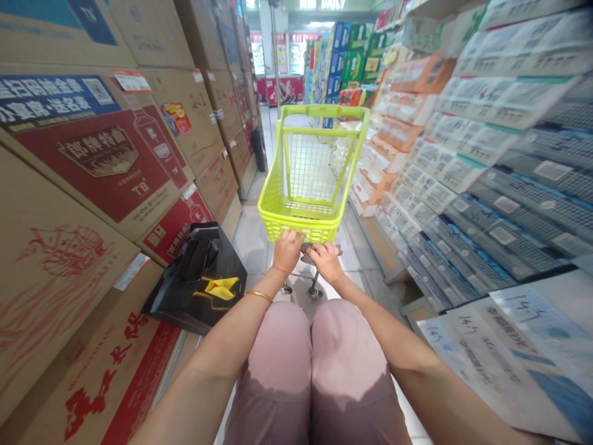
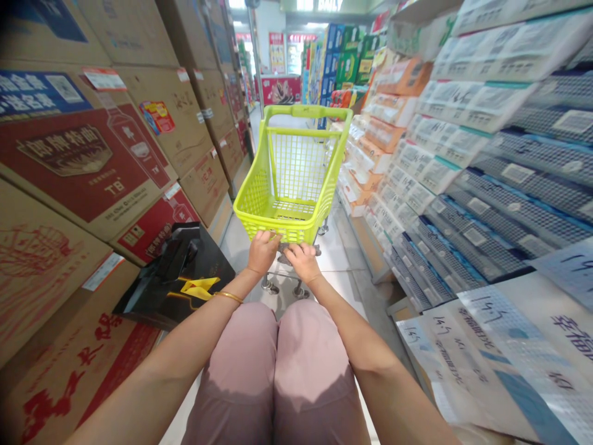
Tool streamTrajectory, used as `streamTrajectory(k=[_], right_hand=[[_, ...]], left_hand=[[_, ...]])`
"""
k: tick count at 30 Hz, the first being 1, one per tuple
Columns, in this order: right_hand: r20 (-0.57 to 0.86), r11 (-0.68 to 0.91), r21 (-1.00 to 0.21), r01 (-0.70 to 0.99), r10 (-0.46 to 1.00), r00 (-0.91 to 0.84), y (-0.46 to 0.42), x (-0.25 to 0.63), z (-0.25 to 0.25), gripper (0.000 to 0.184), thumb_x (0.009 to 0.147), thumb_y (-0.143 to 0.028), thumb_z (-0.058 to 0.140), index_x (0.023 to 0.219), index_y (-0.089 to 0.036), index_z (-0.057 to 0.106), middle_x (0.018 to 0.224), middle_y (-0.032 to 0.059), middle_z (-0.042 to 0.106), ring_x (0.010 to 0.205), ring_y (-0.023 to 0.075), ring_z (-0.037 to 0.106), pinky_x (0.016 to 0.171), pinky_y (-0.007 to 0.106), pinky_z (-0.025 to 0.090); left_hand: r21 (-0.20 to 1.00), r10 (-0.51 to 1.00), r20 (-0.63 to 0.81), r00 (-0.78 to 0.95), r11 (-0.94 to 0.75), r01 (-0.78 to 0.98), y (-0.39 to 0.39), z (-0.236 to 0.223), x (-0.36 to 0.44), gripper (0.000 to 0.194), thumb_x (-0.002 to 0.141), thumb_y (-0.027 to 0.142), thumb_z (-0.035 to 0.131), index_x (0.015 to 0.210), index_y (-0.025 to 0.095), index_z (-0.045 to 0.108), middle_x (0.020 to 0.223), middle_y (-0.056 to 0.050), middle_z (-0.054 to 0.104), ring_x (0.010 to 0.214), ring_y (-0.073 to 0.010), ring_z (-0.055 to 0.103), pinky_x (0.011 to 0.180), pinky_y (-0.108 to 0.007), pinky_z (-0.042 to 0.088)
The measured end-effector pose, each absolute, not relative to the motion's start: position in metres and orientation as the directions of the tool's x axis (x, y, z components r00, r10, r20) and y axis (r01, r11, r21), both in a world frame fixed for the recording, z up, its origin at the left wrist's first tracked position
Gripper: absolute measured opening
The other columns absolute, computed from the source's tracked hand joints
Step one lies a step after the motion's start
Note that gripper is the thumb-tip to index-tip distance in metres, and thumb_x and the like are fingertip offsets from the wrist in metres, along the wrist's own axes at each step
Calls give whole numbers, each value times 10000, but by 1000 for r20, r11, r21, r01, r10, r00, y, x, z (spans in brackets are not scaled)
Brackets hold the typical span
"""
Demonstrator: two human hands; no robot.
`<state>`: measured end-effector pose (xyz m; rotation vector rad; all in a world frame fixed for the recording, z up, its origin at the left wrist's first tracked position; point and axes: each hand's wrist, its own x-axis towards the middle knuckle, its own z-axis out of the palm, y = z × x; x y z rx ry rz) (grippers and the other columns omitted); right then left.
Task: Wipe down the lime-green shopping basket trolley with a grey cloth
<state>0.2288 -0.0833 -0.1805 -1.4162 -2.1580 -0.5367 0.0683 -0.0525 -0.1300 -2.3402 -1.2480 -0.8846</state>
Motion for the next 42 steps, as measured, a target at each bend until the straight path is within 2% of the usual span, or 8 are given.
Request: streamTrajectory(k=[7, 13, 19, 24, 29, 33, 39, 42], right_hand=[[741, 273, -59, 960, 656, -141, -83, 227, -132, 293, 847, -160, 518, 1048, -327, 652, 1053, 48, 583, 992, 221, 358, 825, 353, 251], [816, 291, -15, 957, 557, -157, -77, 225, -110, 217, 864, -231, 517, 1006, -312, 660, 1002, 43, 578, 948, 209, 363, 812, 337, 266], [774, 288, -24, 957, 612, -164, -76, 225, -148, 197, 862, -231, 527, 968, -321, 668, 956, 37, 592, 949, 207, 372, 805, 327, 263], [652, 337, 8, 942, 713, -260, -81, 229, -175, 198, 855, -242, 554, 1006, -316, 658, 993, 41, 606, 970, 202, 378, 813, 324, 265], [585, 345, 28, 938, 756, -295, -85, 230, -180, 216, 863, -247, 544, 1042, -313, 646, 1028, 49, 603, 966, 198, 390, 805, 329, 272], [613, 348, 35, 937, 733, -295, -89, 228, -170, 221, 864, -228, 537, 1032, -321, 648, 1025, 40, 607, 971, 198, 388, 812, 334, 265], [759, 249, -94, 964, 645, -93, -85, 225, -121, 286, 861, -186, 485, 1040, -334, 653, 1045, 58, 577, 1001, 221, 368, 849, 367, 273], [793, 242, -119, 963, 607, -55, -79, 224, -103, 295, 855, -186, 472, 1043, -322, 656, 1065, 69, 551, 1011, 229, 361, 868, 383, 279]], left_hand=[[24, 643, 638, 423, -565, 824, -54, -127, 70, 243, 905, 199, 418, 925, 202, 660, 882, -70, 613, 797, -196, 486, 702, -313, 387], [31, 671, 621, 405, -537, 843, -55, -125, 69, 253, 909, 219, 411, 850, 194, 656, 796, -71, 583, 784, -199, 476, 696, -312, 374], [43, 683, 602, 415, -546, 837, -55, -125, 69, 264, 898, 198, 426, 757, 193, 649, 799, -77, 585, 777, -201, 473, 688, -323, 379], [19, 635, 650, 418, -564, 826, -53, -126, 69, 239, 898, 194, 430, 976, 208, 656, 913, -74, 617, 816, -197, 493, 720, -324, 399], [0, 628, 660, 411, -547, 837, -54, -126, 69, 246, 888, 186, 445, 1003, 205, 662, 905, -74, 626, 810, -199, 506, 712, -324, 411], [29, 648, 651, 395, -542, 840, -57, -123, 69, 233, 876, 177, 465, 992, 203, 665, 893, -85, 622, 813, -209, 510, 712, -334, 417], [84, 692, 607, 391, -545, 835, -60, -118, 70, 191, 875, 181, 474, 872, 190, 664, 848, -87, 610, 797, -212, 500, 696, -338, 403], [103, 701, 601, 384, -544, 832, -60, -117, 70, 202, 888, 204, 465, 834, 188, 659, 836, -82, 605, 785, -208, 496, 694, -335, 395]])
